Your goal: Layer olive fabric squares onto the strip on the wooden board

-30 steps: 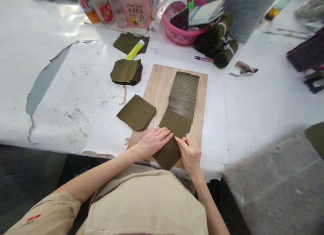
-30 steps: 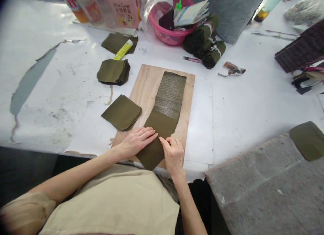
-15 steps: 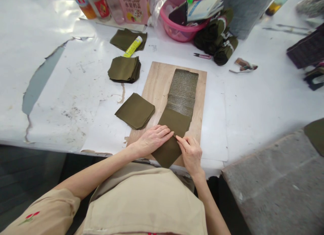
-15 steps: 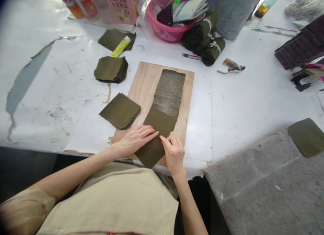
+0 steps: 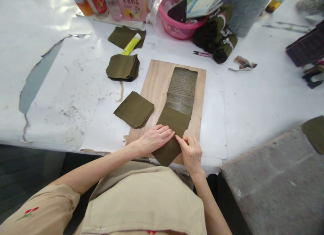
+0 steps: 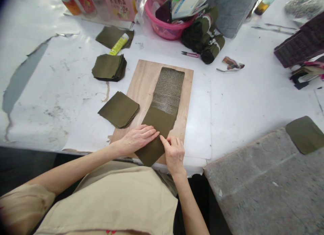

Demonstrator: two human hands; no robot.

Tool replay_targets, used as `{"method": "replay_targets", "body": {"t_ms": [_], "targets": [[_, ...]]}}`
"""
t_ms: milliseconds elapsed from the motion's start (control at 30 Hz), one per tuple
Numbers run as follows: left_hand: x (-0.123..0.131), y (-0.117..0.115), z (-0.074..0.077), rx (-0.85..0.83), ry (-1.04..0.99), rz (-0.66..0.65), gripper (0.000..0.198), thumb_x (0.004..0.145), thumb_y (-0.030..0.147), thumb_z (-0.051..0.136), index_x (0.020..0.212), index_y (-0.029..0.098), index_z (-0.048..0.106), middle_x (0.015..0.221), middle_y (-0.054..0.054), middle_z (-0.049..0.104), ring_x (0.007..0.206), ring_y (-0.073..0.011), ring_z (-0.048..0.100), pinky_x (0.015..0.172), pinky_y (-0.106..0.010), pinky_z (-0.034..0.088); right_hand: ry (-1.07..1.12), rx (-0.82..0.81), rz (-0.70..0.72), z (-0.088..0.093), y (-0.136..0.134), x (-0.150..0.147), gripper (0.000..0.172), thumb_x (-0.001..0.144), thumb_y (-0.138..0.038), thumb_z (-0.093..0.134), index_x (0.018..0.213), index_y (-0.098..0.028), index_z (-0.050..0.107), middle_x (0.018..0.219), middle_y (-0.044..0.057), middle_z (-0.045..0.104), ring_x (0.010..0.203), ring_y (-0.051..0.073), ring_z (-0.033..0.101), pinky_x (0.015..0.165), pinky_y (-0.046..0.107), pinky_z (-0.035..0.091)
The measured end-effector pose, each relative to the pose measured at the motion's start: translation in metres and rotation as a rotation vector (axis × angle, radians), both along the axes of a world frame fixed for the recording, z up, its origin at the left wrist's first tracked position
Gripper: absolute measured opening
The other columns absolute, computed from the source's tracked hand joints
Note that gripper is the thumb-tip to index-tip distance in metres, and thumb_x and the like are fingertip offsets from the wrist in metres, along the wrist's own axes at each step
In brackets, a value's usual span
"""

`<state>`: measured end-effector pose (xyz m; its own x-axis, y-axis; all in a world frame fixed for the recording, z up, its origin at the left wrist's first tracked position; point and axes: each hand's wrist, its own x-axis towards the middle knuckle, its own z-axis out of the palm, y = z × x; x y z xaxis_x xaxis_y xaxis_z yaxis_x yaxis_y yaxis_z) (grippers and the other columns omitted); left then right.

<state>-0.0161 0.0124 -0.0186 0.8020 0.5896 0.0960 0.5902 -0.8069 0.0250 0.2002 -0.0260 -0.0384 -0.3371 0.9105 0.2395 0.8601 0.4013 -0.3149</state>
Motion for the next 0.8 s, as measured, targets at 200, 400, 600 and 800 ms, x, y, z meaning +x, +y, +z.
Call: {"method": "replay_targets", "body": {"t_ms": [200,400,600,800], "targets": [[0.003,0.000,0.002,-0.029,0.010,0.016,0.034,0.099,0.012,0.042,0.132,0.010,0.049,0.117,-0.010,0.061,0.113,-0.0219,0.055,0.099,-0.037,0.044,0.076,-0.032,-0.018,0.003,-0.001,0.004,0.024,0.096,-0.020,0.054,0.114,-0.023,0.070,0.085,0.004,0.061,0.081,0.015,0.050,0.075,0.027,0.043],[0.003,0.000,0.003,-0.017,0.006,0.022,0.034,0.098,0.013,0.045,0.131,0.014,0.050,0.116,-0.010,0.061,0.114,-0.0217,0.055,0.097,-0.036,0.044,0.046,-0.015,-0.016,0.001,-0.004,0.005,0.024,0.095,-0.019,0.055,0.114,-0.024,0.070,0.084,0.004,0.061,0.080,0.015,0.050,0.074,0.027,0.041],[0.005,-0.001,0.009,-0.027,0.006,0.028,0.031,0.098,0.014,0.045,0.128,0.016,0.052,0.116,-0.009,0.060,0.113,-0.0219,0.055,0.098,-0.037,0.043,-0.029,0.023,-0.005,0.001,-0.007,0.004,0.028,0.095,-0.018,0.054,0.118,-0.025,0.068,0.086,0.005,0.061,0.080,0.017,0.049,0.073,0.029,0.040],[0.010,0.000,0.008,-0.033,-0.007,-0.015,0.029,0.099,0.013,0.042,0.126,0.011,0.053,0.116,-0.010,0.060,0.112,-0.0215,0.055,0.098,-0.035,0.042,-0.027,0.004,-0.008,0.002,-0.010,0.009,0.029,0.095,-0.017,0.053,0.119,-0.025,0.067,0.088,0.005,0.063,0.082,0.017,0.050,0.074,0.029,0.040]]}}
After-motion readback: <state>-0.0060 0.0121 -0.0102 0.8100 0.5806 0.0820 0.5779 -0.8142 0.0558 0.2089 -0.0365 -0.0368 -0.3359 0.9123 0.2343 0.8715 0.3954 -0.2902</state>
